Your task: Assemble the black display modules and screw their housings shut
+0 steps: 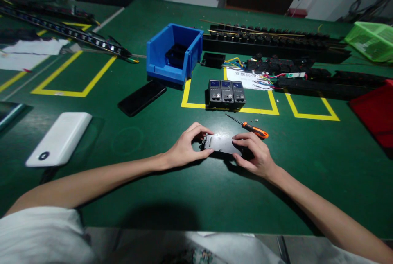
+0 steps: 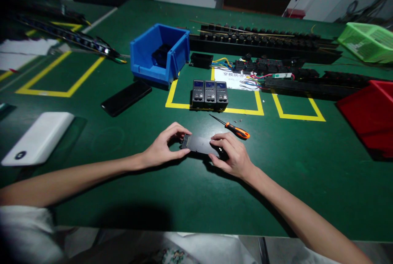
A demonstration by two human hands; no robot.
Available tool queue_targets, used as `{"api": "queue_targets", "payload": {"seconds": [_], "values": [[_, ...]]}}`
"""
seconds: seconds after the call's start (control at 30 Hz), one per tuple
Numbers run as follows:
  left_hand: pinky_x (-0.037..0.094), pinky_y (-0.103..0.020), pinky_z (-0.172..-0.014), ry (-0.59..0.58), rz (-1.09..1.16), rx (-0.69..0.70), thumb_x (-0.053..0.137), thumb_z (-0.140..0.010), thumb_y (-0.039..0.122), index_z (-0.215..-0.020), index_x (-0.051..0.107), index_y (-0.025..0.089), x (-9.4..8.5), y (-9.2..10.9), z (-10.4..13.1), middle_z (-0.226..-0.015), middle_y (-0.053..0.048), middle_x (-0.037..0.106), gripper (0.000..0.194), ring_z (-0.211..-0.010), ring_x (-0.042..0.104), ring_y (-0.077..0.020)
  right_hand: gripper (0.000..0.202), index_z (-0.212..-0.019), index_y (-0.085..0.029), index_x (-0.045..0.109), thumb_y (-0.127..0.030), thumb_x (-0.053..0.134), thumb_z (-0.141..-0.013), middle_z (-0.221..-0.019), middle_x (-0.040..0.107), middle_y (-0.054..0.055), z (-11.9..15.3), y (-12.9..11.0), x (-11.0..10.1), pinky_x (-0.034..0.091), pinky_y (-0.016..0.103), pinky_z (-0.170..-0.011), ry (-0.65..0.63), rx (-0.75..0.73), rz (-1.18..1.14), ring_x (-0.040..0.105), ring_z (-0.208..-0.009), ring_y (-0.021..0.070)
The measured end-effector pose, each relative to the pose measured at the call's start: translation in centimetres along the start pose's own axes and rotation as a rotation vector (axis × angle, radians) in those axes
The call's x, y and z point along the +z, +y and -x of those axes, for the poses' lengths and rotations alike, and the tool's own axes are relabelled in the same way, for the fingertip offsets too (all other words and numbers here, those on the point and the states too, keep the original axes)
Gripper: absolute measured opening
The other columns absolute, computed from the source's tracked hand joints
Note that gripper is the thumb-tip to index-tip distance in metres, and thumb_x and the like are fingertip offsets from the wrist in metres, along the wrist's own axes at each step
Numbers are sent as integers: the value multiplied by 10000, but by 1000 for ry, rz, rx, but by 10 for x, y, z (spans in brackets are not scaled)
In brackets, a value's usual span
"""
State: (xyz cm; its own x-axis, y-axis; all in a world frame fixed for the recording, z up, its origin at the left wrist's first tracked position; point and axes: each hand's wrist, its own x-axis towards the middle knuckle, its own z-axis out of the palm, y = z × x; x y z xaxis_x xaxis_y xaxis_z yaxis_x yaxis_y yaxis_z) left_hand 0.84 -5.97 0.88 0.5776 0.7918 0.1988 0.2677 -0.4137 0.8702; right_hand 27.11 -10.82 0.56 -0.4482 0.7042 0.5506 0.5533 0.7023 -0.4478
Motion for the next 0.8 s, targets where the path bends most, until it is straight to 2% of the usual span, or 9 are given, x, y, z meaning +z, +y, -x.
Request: {"api": "queue_targets", "payload": {"seconds": [0.5, 0.63, 0.7, 0.77, 0.8], "values": [[502, -340, -849, -3, -4, 0, 707, -781, 328, -1129, 590, 202, 1, 1, 0, -1069, -69, 538, 388, -971, 555, -187, 410, -1158, -172, 583, -198, 714, -771, -1068, 648, 142, 0, 2, 0, 552, 433, -808, -9, -7, -26, 644, -959, 254], [511, -332, -816, 55, 20, 18, 714, -766, 306, -1109, 560, 196, 1, 0, 3, -1047, -67, 533, 391, -919, 560, -174, 413, -1161, -179, 582, -200, 715, -771, -1065, 649, 141, 0, 2, 0, 554, 431, -801, -3, -10, -21, 646, -958, 255], [512, -321, -759, 133, 25, 90, 706, -765, 283, -1028, 557, 194, 3, -3, 4, -968, -51, 541, 315, -841, 559, -158, 409, -1159, -176, 584, -205, 714, -772, -1063, 651, 141, 0, 2, 0, 556, 429, -796, 1, -12, -18, 648, -953, 255], [504, -314, -690, 188, 17, 245, 682, -772, 267, -935, 569, 204, 5, -6, 8, -850, -30, 559, 208, -755, 555, -150, 398, -1155, -173, 588, -217, 709, -778, -1055, 654, 141, 0, 2, 0, 559, 426, -790, 5, -17, -16, 652, -948, 255], [498, -313, -657, 180, 15, 333, 669, -777, 270, -910, 584, 214, 5, -6, 11, -790, -21, 569, 168, -713, 556, -149, 392, -1152, -172, 591, -222, 707, -781, -1052, 657, 141, 0, 2, 0, 560, 425, -789, 7, -19, -15, 655, -947, 256]]}}
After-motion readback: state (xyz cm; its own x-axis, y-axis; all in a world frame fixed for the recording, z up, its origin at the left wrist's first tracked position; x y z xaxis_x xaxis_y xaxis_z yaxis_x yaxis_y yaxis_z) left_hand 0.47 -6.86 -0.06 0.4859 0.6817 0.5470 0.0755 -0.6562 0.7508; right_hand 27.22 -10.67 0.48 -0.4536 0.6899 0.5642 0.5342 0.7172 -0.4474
